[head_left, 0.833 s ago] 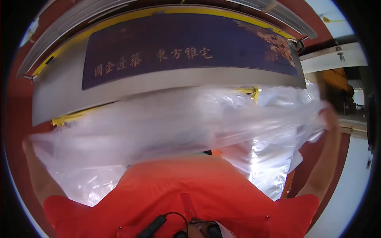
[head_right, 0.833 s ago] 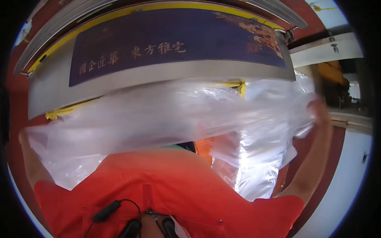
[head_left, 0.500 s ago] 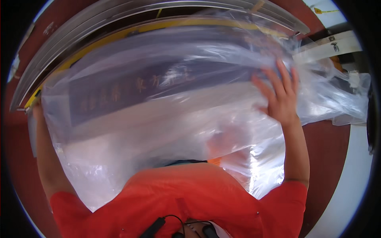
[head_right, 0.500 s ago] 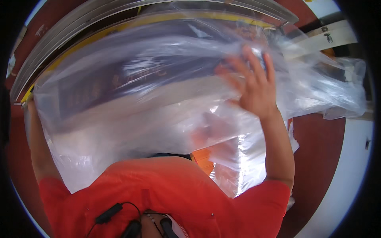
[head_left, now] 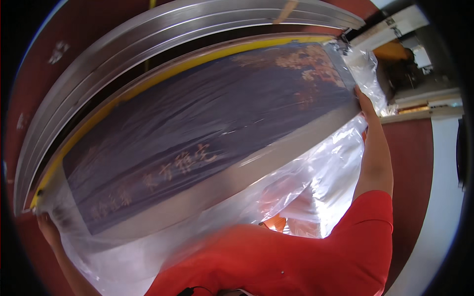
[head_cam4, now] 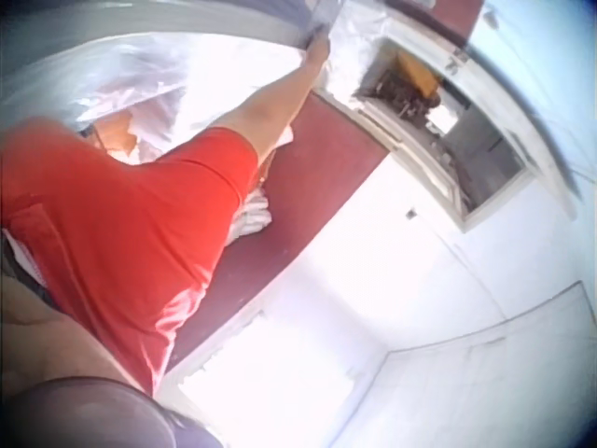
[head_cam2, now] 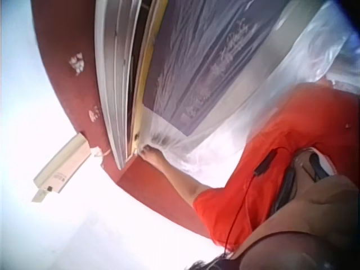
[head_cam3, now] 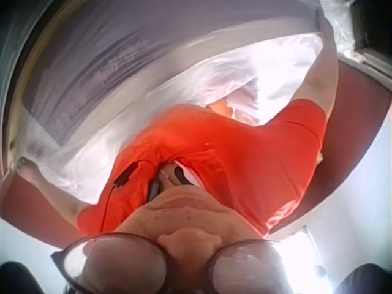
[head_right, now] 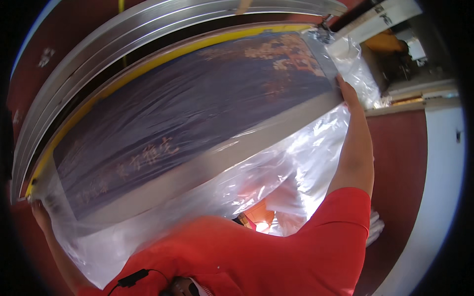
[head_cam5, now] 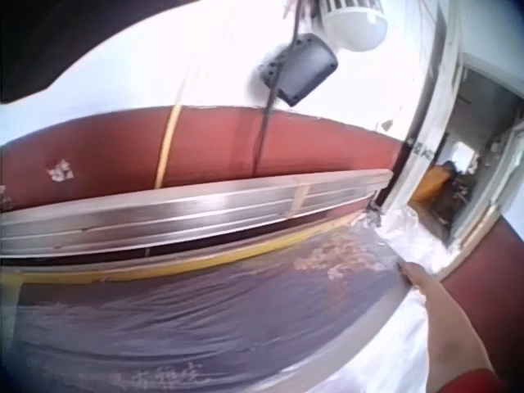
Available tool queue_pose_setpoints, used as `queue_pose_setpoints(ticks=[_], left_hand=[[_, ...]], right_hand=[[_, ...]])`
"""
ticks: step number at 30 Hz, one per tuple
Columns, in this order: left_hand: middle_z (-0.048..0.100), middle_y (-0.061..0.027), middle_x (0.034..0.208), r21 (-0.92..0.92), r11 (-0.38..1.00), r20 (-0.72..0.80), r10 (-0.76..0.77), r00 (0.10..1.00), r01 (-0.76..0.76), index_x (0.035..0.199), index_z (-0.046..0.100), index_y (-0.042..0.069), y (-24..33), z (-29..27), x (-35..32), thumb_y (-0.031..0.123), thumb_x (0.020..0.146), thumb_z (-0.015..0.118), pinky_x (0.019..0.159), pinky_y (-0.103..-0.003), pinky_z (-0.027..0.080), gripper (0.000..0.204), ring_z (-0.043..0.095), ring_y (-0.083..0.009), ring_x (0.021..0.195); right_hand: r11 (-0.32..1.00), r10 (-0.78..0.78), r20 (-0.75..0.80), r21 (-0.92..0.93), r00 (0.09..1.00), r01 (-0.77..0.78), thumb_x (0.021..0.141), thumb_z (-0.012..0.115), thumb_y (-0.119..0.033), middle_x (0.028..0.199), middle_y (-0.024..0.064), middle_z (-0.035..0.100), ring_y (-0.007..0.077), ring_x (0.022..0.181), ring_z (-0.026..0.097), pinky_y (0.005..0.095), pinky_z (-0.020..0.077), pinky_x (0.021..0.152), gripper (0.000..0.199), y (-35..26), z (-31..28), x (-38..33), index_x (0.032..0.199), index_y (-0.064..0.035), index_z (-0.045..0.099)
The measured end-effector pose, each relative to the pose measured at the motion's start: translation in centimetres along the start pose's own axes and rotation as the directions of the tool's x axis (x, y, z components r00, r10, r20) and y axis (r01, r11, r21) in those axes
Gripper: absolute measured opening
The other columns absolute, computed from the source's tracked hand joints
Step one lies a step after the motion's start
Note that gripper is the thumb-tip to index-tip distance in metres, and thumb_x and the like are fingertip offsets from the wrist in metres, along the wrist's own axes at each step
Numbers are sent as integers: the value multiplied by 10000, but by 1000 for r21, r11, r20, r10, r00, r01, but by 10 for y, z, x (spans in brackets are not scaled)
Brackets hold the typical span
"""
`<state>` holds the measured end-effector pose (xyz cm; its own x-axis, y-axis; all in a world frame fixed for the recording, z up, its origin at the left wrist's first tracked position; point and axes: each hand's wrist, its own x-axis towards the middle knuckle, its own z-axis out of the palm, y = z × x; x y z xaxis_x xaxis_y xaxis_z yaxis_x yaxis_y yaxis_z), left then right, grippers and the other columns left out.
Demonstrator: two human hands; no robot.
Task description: The person wraps a large rectangular object with a clear plastic sheet. They repeatedly smooth the plastic over the surface, fold the edges, and adjust the coverage to ensure the object is fully enclosed.
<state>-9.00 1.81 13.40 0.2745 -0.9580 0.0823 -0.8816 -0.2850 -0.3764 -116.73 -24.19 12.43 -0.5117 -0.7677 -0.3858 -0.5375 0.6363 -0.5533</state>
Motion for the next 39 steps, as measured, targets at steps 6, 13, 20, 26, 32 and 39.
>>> queue_pose_setpoints(ticks=[6,13,20,26,32,39], left_hand=[[226,-135,1302,-546,814,67,-193,979,198,1238,241,-16,84,-18,-38,289,878,303,988,-290,126,476,184,-229,1215],[241,-143,1292,-607,737,130,-276,952,296,1230,266,-1,43,11,-47,304,874,298,972,-320,191,469,230,-248,1192],[264,-160,1275,-589,763,150,-223,963,268,1221,275,-11,40,19,-11,308,869,312,964,-328,210,476,255,-270,1175],[283,-174,1261,-492,829,199,-191,961,266,1213,282,-19,33,15,-22,312,864,324,957,-335,226,483,277,-290,1161],[310,-194,1237,315,945,381,-47,923,-82,1201,295,-25,73,-40,23,320,844,368,941,-360,254,502,309,-321,1135],[328,-130,1255,-760,129,-280,820,499,-637,1222,315,38,392,-282,-32,115,550,701,963,-322,218,779,289,-230,1178]], right_hand=[[553,497,-437,826,750,115,793,306,-543,1050,101,495,184,892,504,325,407,749,560,115,21,-33,1077,-83,454],[715,91,-386,-616,918,-330,783,368,-300,1195,74,397,218,1103,376,405,329,870,389,239,197,-48,1139,-157,435],[485,-248,209,-818,946,308,760,437,-209,1003,120,521,229,1008,452,321,415,780,261,254,237,-6,950,-60,535],[461,-120,294,-830,948,315,744,485,-236,937,111,530,239,992,454,362,342,871,198,197,172,-114,818,-81,583],[518,-184,578,-630,795,578,751,456,-213,680,107,551,267,692,542,372,408,690,134,199,131,-200,805,-133,548],[520,-618,726,87,303,850,803,391,-238,534,149,487,323,536,504,400,386,509,189,-26,143,-360,828,-73,480]])
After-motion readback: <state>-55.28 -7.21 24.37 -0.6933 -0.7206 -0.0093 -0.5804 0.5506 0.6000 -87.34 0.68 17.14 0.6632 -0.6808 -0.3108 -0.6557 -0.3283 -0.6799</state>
